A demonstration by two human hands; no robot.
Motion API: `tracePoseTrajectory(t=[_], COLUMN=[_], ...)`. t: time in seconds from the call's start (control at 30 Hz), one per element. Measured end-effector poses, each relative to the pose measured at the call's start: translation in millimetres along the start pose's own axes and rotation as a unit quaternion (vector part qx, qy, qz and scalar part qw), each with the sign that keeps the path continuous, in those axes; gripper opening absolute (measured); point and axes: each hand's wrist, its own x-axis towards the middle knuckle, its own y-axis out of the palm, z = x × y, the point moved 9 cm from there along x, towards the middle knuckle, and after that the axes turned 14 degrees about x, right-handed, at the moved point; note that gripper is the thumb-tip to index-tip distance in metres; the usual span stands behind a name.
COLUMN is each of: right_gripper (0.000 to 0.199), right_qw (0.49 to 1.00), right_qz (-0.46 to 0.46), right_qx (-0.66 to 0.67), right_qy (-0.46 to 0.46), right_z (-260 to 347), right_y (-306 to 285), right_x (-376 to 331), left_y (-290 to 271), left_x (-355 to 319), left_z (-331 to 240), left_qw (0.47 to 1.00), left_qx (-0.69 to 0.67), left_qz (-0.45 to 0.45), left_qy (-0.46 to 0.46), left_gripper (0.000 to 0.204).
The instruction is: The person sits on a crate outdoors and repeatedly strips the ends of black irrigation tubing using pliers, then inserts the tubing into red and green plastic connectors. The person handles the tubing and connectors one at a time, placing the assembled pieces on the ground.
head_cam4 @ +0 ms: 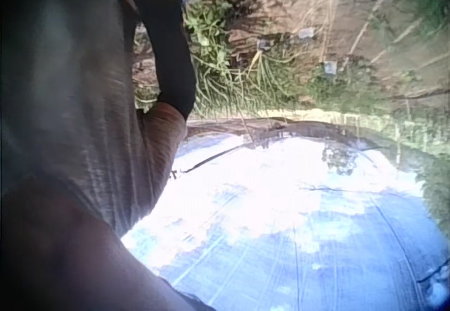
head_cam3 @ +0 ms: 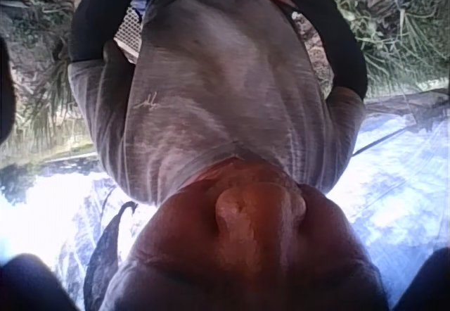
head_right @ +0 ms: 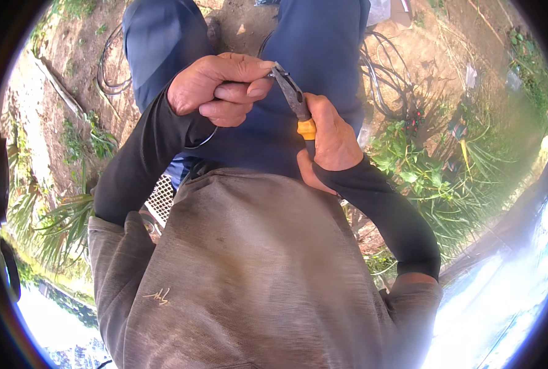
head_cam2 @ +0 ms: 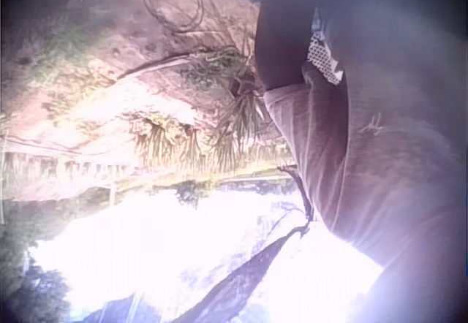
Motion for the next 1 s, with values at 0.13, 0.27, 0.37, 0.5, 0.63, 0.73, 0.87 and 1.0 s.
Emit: tracePoseTrajectory(t=[0.13, 0.27, 0.37, 0.5, 0.63, 0.73, 0.87, 1.0], right_gripper=[0.07, 0.072, 0.07, 0.06, 0.043, 0.039, 0.034, 0.027], right_qw=[0.999, 0.986, 0.967, 0.912, 0.854, 0.844, 0.843, 0.748], right_qz=[0.018, 0.036, 0.049, -0.042, -0.195, -0.192, -0.226, -0.476], right_qx=[-0.032, 0.137, 0.228, 0.402, 0.482, 0.498, 0.483, 0.451], right_qy=[-0.018, 0.085, 0.108, 0.072, -0.015, -0.047, -0.068, -0.104], right_z=[3, -11, -9, -2, -2, 3, -3, -81], right_y=[-10, -12, -9, -23, -48, -51, -74, -168], right_x=[5, 17, 20, 24, 29, 40, 44, 9], left_y=[-2, -6, -3, 0, 22, 24, 15, -34], left_x=[8, 4, -15, -31, -12, -1, -1, -63], left_z=[3, -33, -55, -77, -73, -66, -69, -81], left_qw=[1.0, 0.979, 0.884, 0.774, 0.818, 0.863, 0.82, 0.774], left_qx=[-0.003, 0.147, 0.375, 0.53, 0.507, 0.449, 0.528, 0.589], left_qz=[-0.002, -0.078, -0.218, -0.31, -0.252, -0.225, -0.201, -0.232], left_qy=[0.003, 0.12, 0.174, 0.152, 0.103, 0.057, 0.091, 0.025], left_gripper=[0.033, 0.036, 0.034, 0.03, 0.033, 0.037, 0.026, 0.018])
